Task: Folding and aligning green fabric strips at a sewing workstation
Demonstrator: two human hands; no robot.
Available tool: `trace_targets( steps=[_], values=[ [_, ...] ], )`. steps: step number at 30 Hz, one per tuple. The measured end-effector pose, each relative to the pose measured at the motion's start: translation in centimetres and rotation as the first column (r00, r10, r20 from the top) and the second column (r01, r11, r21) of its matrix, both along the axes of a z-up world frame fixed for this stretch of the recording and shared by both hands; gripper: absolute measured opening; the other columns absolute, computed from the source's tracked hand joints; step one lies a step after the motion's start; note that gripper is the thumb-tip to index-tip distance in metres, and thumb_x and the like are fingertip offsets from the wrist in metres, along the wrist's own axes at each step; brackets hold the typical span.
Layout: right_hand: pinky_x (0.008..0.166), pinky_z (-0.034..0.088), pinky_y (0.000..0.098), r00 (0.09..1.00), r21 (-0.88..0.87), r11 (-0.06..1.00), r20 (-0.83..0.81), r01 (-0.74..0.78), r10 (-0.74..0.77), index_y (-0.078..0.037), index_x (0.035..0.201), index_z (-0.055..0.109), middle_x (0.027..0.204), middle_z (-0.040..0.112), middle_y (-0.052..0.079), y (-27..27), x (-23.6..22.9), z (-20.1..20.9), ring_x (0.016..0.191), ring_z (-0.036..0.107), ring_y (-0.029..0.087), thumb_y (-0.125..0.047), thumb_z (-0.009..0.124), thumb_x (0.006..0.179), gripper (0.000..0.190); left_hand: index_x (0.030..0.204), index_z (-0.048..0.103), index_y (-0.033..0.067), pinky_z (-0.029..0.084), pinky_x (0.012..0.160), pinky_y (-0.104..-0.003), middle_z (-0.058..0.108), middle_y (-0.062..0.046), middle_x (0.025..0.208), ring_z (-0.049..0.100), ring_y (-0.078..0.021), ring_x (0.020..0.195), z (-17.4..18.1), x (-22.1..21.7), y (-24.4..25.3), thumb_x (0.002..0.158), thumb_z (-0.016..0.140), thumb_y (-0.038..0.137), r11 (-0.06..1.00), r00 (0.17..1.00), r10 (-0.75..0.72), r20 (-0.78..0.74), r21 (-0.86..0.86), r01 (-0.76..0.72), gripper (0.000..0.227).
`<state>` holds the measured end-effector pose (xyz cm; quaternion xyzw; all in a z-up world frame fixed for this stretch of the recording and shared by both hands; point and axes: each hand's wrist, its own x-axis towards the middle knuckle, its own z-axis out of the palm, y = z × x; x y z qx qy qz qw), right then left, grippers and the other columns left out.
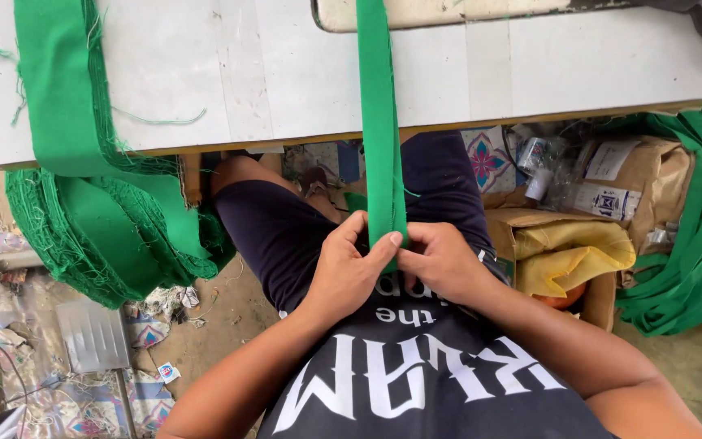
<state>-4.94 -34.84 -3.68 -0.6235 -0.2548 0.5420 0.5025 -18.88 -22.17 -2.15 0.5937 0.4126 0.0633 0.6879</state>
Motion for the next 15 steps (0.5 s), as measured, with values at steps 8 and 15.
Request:
trace_targets(
  steps=[8,15],
  values=[
    [0.047,0.053,0.0306,0.662,-0.180,0.940,-0.672,0.290,-0.333,0.000,0.100,0.066,0.079,0.070,0.015,-1.2,-0.1,-2.3,0.050,0.067,0.020,-0.007,0.064,0.098,0.008,0.132,0.052,0.0017,0.065,0.065,-0.031,0.074,-0.015,0.095,0.071,-0.0164,0.079,3.7,-1.1,-0.7,0.087,0.077,-0.001,0.897,0.980,0.114,0.166,-0.441,-0.030,0.051],
    [0.044,0.046,0.0234,0.550,-0.177,0.966,-0.795,0.190,-0.254,-0.002,0.098,0.066,0.073,0.065,0.008,-0.3,-1.6,-1.8,0.049,0.065,0.015,-0.008,0.072,0.093,0.010,0.111,0.052,0.0002,0.061,0.050,-0.023,0.055,-0.006,0.083,0.068,-0.0125,0.064,1.9,-2.5,-1.0,0.080,0.087,0.002,0.934,0.964,0.244,0.108,-0.294,-0.203,0.047]
  ],
)
